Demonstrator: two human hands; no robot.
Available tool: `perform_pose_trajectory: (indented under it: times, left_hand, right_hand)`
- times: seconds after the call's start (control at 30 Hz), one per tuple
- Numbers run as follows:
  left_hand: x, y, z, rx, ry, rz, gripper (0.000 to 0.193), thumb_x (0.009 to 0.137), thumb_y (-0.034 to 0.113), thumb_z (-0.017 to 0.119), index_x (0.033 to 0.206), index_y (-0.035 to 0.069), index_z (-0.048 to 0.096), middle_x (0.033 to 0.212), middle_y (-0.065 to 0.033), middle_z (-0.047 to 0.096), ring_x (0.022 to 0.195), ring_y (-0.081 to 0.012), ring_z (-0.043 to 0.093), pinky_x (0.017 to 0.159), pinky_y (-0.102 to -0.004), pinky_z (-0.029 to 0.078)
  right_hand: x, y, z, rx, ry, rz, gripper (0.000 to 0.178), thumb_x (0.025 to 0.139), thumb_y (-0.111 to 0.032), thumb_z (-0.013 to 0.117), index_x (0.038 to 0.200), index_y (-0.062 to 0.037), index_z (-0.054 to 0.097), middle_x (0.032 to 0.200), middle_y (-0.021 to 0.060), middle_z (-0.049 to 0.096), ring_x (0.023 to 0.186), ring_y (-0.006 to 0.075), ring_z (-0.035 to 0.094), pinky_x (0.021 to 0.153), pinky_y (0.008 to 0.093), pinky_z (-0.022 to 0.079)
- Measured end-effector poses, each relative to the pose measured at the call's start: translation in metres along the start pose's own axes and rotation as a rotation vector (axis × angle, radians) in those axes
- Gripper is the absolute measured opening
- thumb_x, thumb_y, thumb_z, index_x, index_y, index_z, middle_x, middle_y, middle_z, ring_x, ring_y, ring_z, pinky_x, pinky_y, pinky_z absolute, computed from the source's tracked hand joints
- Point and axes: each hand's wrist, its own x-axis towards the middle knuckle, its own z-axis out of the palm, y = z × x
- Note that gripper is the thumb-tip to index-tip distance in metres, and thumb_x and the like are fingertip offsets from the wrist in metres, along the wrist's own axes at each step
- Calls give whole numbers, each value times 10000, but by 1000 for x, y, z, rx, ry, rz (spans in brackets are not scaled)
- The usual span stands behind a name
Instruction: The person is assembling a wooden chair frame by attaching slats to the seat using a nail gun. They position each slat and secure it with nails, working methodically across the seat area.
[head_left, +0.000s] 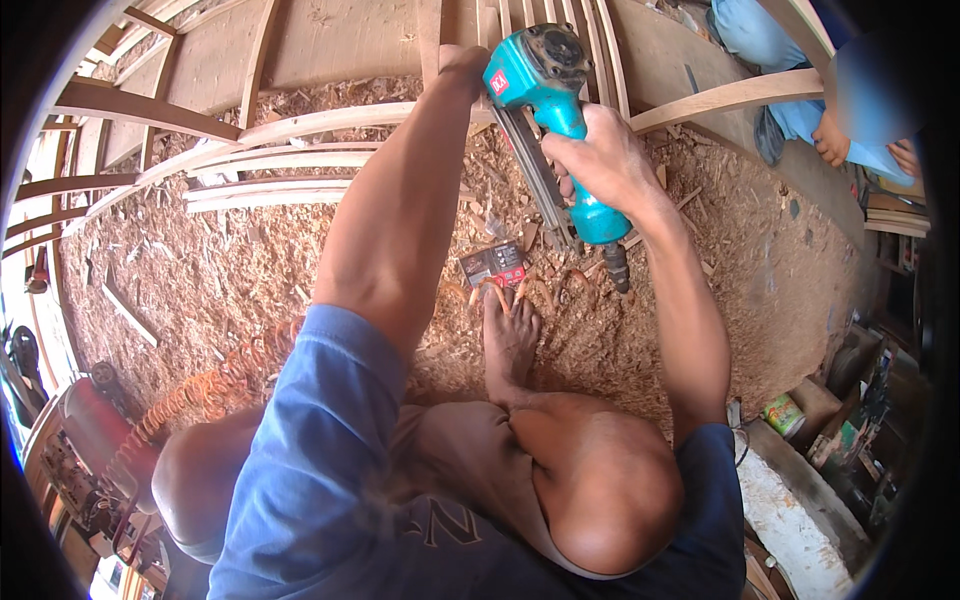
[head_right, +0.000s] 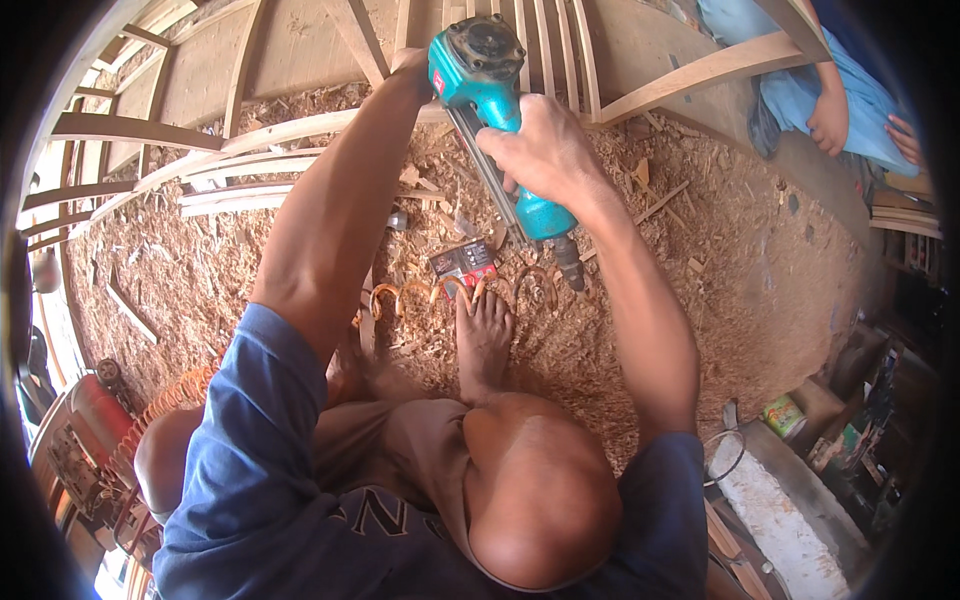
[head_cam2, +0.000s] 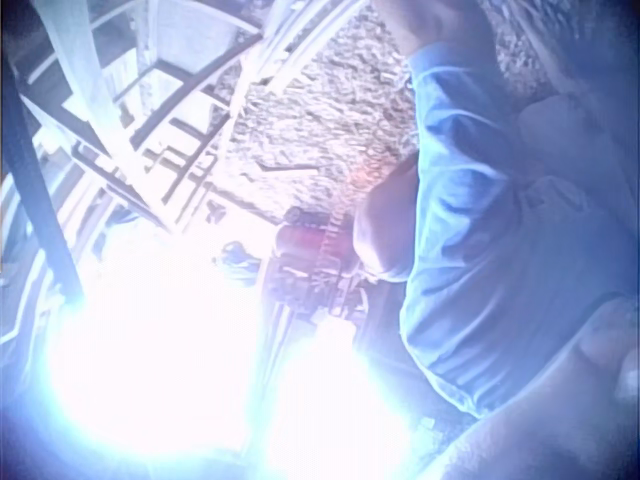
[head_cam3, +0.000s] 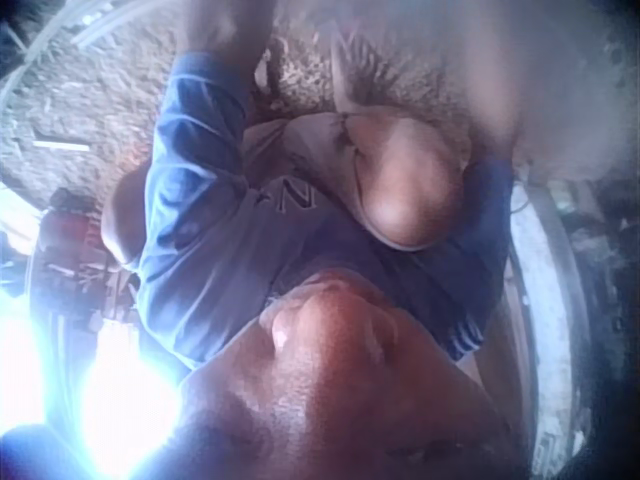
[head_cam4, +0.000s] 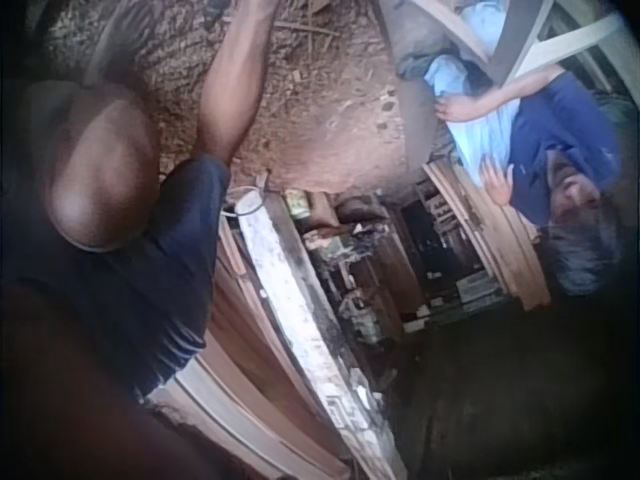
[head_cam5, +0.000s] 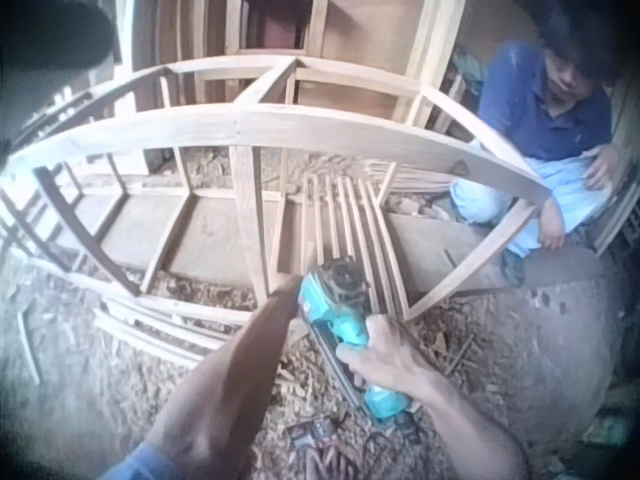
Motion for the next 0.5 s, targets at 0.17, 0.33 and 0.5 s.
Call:
perform_pose_trajectory:
  times: [0.17, 0.33, 0.5]
  left_hand:
    - [21, -18, 7, -258, -66, 101, 234, 880, 207, 677, 892, -26, 681, 866, -164, 677, 801, -254, 661, 697, -448, 532]
    - [69, -35, 14, -311, -268, 123, 292, 884, 278, 663, 953, 1, 723, 932, -160, 714, 873, -262, 691, 750, -428, 542]
    - [63, -23, 13, 634, -107, 356, 253, 889, 294, 712, 943, 47, 719, 918, -106, 702, 788, -177, 667, 674, -369, 537]
  right_hand:
    - [1, -1, 5, -6, -2, -42, 296, 808, -279, 617, 759, 9, 667, 578, 140, 667, 554, 223, 690, 642, 371, 566]
    - [2, -6, 2, -39, -5, -21, 278, 816, -264, 621, 812, 9, 669, 598, 133, 673, 555, 211, 692, 625, 364, 562]
    - [-4, -1, -4, 110, -6, 12, 240, 815, -241, 629, 821, -3, 654, 631, 96, 662, 549, 194, 673, 586, 354, 554]
